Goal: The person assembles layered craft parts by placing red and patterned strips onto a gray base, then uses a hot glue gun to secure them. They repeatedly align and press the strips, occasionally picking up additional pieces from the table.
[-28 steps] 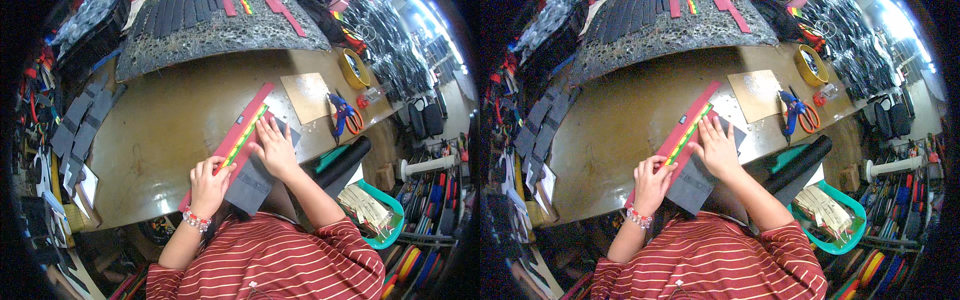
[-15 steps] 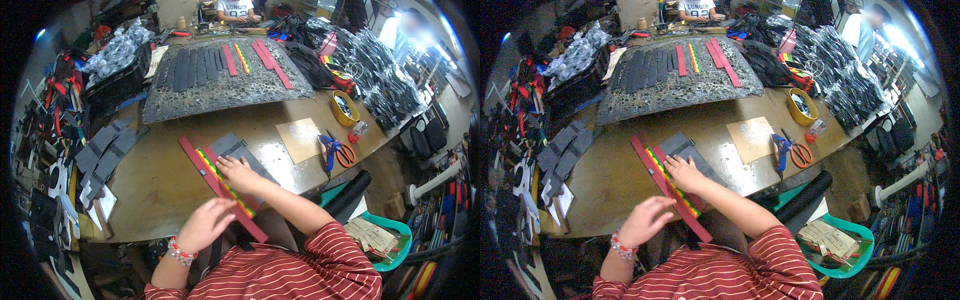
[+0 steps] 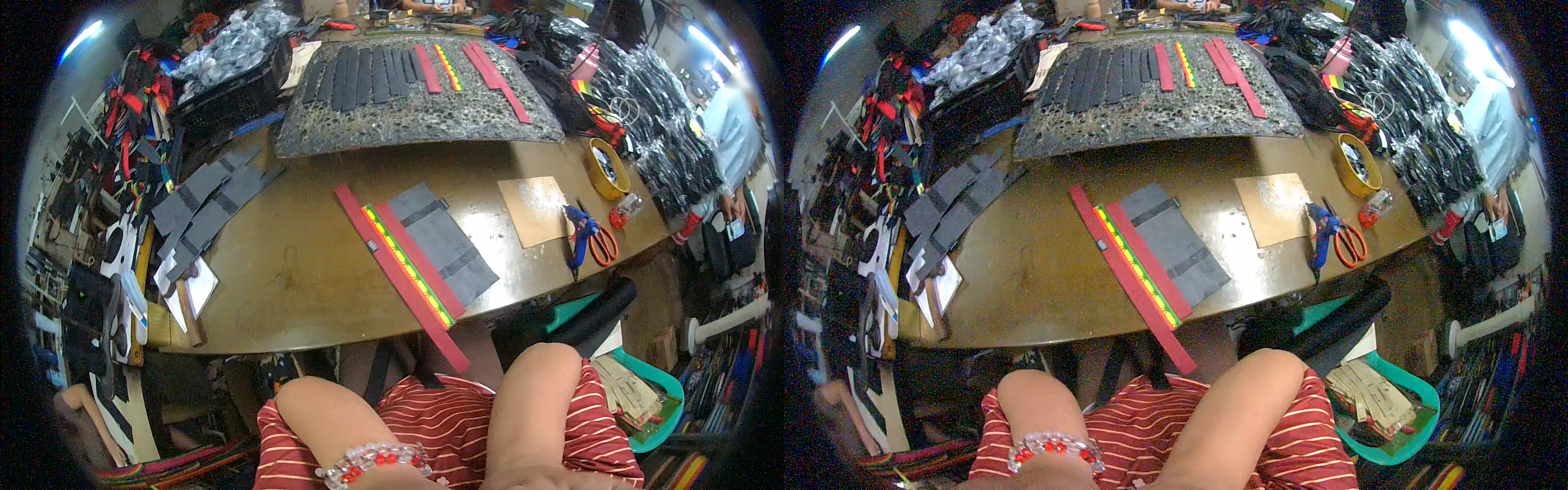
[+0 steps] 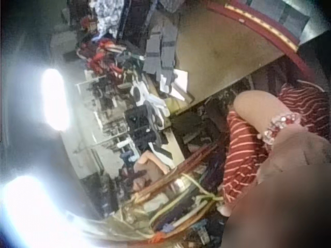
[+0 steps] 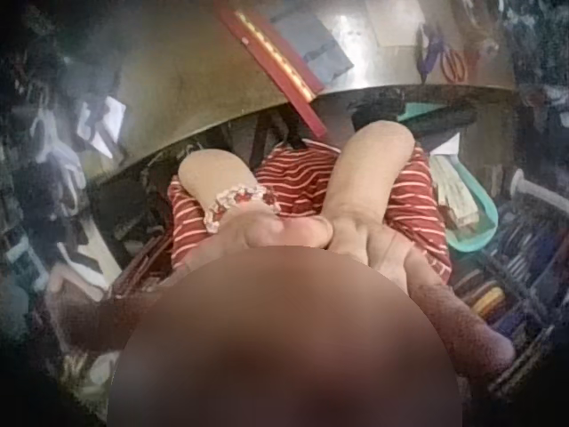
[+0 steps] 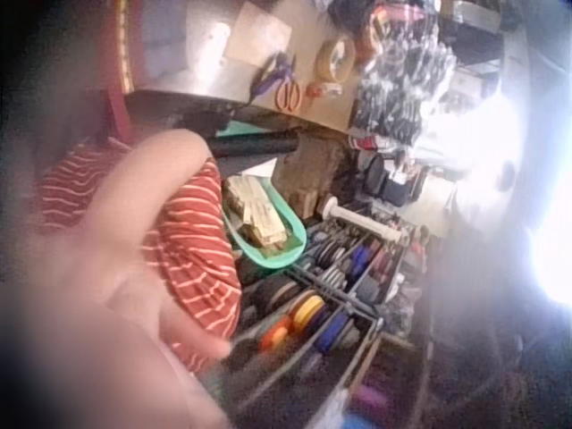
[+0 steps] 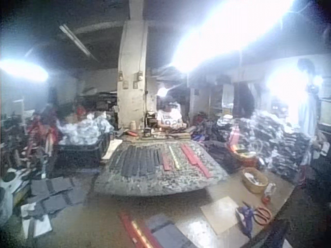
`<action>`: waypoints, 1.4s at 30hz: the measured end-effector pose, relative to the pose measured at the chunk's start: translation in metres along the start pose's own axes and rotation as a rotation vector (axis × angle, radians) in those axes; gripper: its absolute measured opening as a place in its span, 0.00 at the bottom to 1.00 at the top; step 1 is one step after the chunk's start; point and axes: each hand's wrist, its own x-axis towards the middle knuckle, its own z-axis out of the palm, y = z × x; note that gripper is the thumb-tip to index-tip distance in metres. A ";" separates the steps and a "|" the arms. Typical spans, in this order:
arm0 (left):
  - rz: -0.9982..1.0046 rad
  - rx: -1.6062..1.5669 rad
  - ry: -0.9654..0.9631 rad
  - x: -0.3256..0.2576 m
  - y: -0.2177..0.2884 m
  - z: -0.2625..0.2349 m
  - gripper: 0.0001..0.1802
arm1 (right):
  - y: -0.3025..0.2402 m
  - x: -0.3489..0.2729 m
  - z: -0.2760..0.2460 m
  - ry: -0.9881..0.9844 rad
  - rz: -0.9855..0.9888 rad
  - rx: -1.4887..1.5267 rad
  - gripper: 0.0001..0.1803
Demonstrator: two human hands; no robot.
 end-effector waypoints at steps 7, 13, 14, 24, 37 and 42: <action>-0.007 -0.138 -0.031 0.002 -0.013 0.003 0.36 | -0.075 -0.023 0.046 -0.285 0.374 -2.124 0.28; 0.047 0.032 -0.128 -0.006 -0.023 -0.026 0.44 | -0.084 0.016 0.110 -0.185 0.759 -2.794 0.29; 0.061 0.110 -0.134 -0.005 -0.025 -0.034 0.45 | -0.090 0.020 0.126 -0.137 0.823 -2.985 0.30; -0.220 -0.168 0.095 0.024 0.001 0.005 0.62 | -0.241 -0.055 0.161 0.470 1.781 -3.991 0.31; -0.078 -0.121 -0.219 -0.004 -0.020 -0.043 0.39 | -0.255 0.012 0.233 0.231 2.721 -2.807 0.22; 0.115 0.198 -0.206 0.003 -0.030 -0.068 0.20 | -0.303 0.154 0.267 -0.293 1.260 -4.209 0.12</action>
